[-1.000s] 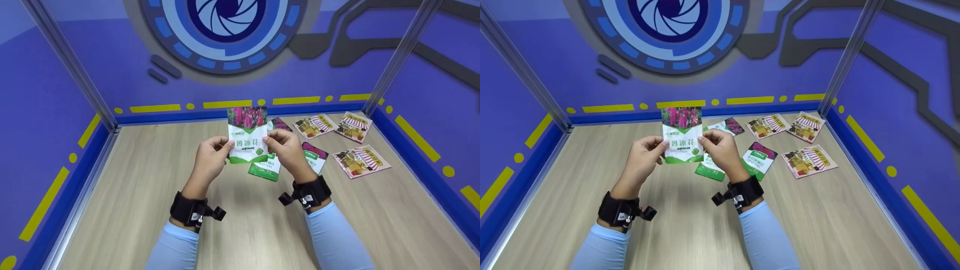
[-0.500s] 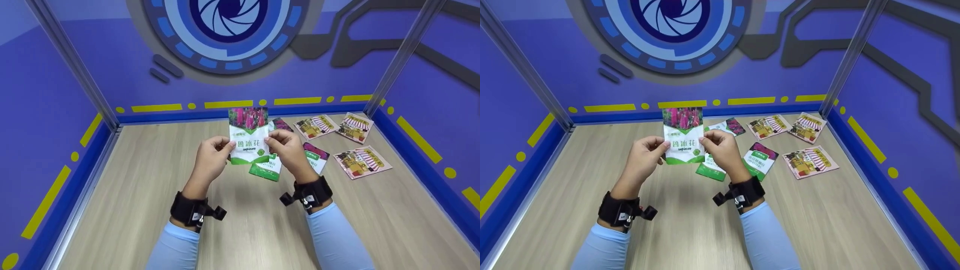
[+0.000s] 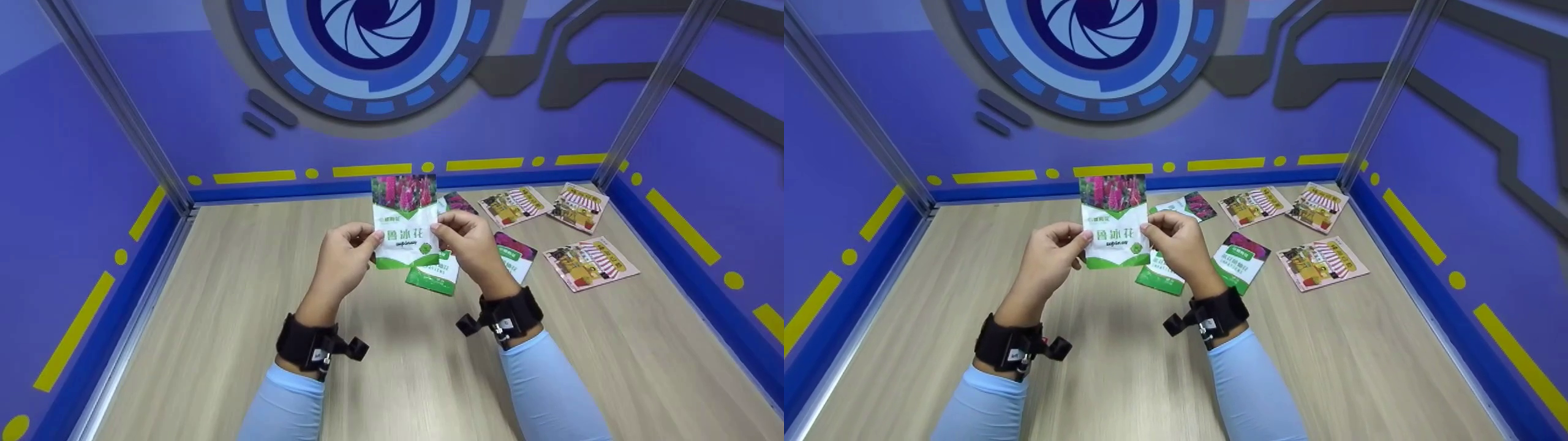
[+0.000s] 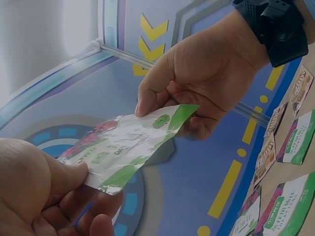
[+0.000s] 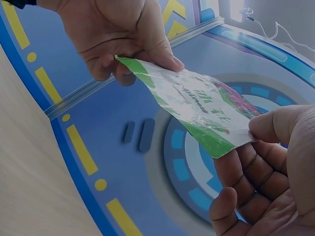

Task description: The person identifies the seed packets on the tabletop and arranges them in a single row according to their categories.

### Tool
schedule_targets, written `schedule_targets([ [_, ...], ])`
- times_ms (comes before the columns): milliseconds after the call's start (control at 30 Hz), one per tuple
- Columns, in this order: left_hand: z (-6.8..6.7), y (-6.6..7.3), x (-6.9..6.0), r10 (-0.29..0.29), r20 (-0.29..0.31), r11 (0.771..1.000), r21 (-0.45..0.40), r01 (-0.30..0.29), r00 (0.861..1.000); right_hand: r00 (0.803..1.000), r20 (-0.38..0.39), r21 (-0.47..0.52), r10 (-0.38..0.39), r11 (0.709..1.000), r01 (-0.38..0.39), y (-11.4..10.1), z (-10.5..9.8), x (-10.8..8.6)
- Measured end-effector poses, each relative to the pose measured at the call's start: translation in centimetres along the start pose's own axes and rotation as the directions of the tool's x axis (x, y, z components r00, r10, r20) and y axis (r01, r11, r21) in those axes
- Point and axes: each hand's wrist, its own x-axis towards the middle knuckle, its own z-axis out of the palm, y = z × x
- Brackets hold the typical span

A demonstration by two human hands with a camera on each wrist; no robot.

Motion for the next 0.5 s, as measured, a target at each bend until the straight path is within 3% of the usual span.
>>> schedule_targets([
  [500, 0.17, 0.24, -0.08, -0.014, -0.003, 1.000, -0.025, 0.014, 1.000, 1.000, -0.007, -0.019, -0.021, 1.000, 0.021, -0.56, 0.06, -0.16],
])
